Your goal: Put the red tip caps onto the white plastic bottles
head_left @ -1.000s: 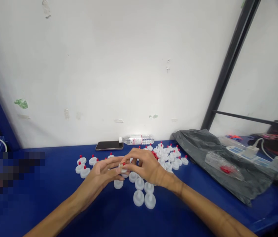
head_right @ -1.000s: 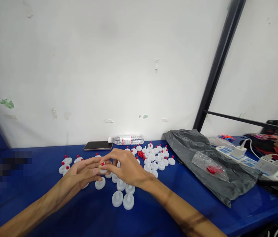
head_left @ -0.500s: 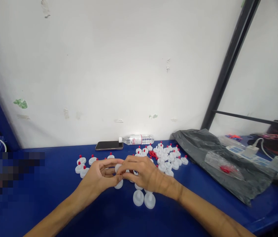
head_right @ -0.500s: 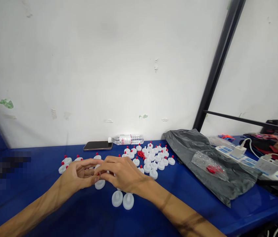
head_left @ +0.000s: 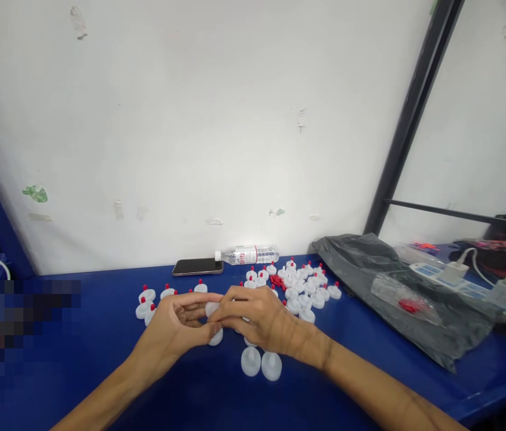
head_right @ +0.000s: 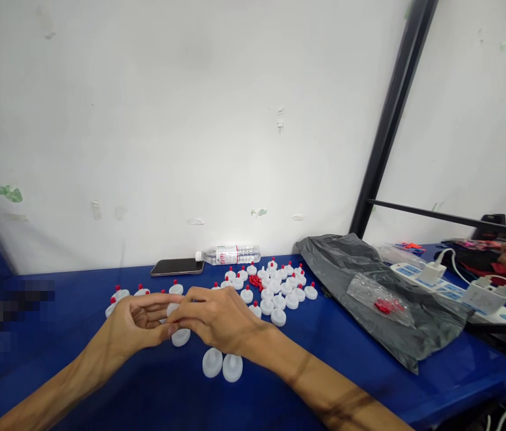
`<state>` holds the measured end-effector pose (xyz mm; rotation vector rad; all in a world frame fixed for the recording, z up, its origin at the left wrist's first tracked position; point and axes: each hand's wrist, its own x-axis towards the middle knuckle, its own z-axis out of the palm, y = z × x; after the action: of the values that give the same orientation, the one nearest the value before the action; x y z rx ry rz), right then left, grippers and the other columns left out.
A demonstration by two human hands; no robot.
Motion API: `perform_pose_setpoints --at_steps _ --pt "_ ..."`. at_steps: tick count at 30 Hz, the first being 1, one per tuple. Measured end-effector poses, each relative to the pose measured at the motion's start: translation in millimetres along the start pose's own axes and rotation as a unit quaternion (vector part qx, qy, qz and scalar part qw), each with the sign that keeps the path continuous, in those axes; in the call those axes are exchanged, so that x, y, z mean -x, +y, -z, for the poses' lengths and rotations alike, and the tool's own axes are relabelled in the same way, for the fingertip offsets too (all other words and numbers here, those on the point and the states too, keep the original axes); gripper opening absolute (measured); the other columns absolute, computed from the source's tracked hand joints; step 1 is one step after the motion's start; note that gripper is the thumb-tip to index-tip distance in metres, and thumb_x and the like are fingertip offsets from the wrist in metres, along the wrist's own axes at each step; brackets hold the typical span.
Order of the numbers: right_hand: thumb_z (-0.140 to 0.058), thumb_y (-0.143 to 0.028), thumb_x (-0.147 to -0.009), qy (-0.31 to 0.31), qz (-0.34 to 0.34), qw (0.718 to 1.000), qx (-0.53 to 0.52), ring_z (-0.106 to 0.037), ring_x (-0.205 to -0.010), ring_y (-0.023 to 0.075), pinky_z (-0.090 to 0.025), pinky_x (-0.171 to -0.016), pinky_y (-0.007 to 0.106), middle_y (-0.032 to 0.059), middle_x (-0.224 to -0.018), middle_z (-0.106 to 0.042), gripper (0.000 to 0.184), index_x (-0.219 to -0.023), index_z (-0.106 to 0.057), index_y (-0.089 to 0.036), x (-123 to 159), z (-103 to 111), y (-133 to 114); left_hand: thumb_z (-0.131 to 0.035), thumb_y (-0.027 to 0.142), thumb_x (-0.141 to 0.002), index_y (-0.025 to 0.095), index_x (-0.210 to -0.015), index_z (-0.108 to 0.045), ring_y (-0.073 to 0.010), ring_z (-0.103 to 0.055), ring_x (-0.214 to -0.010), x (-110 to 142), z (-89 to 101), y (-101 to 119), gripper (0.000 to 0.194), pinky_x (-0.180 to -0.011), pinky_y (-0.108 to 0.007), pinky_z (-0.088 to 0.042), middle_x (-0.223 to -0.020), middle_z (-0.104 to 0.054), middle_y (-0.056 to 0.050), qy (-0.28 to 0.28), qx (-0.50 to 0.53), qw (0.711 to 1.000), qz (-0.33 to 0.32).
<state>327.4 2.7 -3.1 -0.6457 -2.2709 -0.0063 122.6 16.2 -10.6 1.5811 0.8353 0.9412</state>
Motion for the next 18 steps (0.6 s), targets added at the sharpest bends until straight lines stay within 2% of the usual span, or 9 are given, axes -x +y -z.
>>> perform_pose_setpoints --at_steps 4,6,9,11,15,18 --pt "-0.062 -0.021 -0.095 0.013 -0.016 1.0 -0.015 -0.066 -0.076 0.0126 -0.049 -0.067 0.021 0.0029 -0.094 -0.072 0.014 -0.099 -0.076 -0.023 -0.2 -1.2 3.5 -0.079 0.035 -0.076 0.015 -0.12 -0.07 -0.0264 -0.073 -0.091 -2.1 1.5 -0.2 0.049 -0.072 -0.031 -0.057 -0.095 -0.078 -0.01 -0.026 -0.014 0.999 -0.012" --pt "-0.064 -0.022 -0.094 0.023 -0.037 0.998 -0.035 -0.067 -0.077 0.0132 -0.051 -0.069 0.022 0.0032 -0.095 -0.073 0.013 -0.1 -0.076 -0.022 0.1 -2.6 8.1 -0.073 0.041 -0.083 0.017 -0.126 -0.066 -0.0263 -0.072 -0.092 -1.6 1.1 2.1 0.05 -0.073 -0.033 -0.058 -0.101 -0.077 -0.01 -0.021 -0.087 0.996 -0.03" --pt "-0.066 -0.024 -0.093 0.03 -0.064 0.996 -0.056 -0.068 -0.079 0.014 -0.052 -0.072 0.023 0.0033 -0.096 -0.075 0.013 -0.102 -0.076 -0.022 1.7 -4.7 16.4 -0.065 0.046 -0.089 0.026 -0.124 -0.068 -0.0234 -0.07 -0.087 -0.5 1.6 6.2 0.041 -0.081 -0.038 -0.056 -0.114 -0.075 -0.006 0.039 -0.266 0.959 -0.09" --pt "-0.067 -0.025 -0.093 0.022 -0.074 0.995 -0.061 -0.069 -0.08 0.0146 -0.052 -0.074 0.024 0.0025 -0.097 -0.076 0.015 -0.106 -0.076 -0.024 2.5 -4.2 19.7 -0.06 0.046 -0.092 0.028 -0.115 -0.073 -0.023 -0.069 -0.087 -1.0 3.8 7.7 0.032 -0.083 -0.037 -0.055 -0.112 -0.075 -0.004 0.069 -0.341 0.93 -0.122" --pt "-0.067 -0.026 -0.094 0.014 -0.104 0.992 -0.071 -0.07 -0.08 0.0128 -0.051 -0.076 0.022 -0.0006 -0.096 -0.079 0.015 -0.106 -0.076 -0.025 1.0 2.1 18.3 -0.052 0.04 -0.097 0.025 -0.1 -0.076 -0.0218 -0.07 -0.086 -3.2 9.4 7.5 0.028 -0.079 -0.032 -0.053 -0.095 -0.077 -0.003 0.037 -0.37 0.918 -0.138" --pt "-0.069 -0.026 -0.092 0.018 -0.12 0.99 -0.07 -0.07 -0.077 0.0116 -0.05 -0.073 0.02 -0.0023 -0.091 -0.079 0.011 -0.099 -0.078 -0.024 -0.7 4.4 15.9 -0.054 0.037 -0.096 0.024 -0.105 -0.074 -0.022 -0.07 -0.091 -2.1 9.4 4.8 0.024 -0.084 -0.033 -0.053 -0.099 -0.077 -0.003 0.017 -0.384 0.912 -0.145"
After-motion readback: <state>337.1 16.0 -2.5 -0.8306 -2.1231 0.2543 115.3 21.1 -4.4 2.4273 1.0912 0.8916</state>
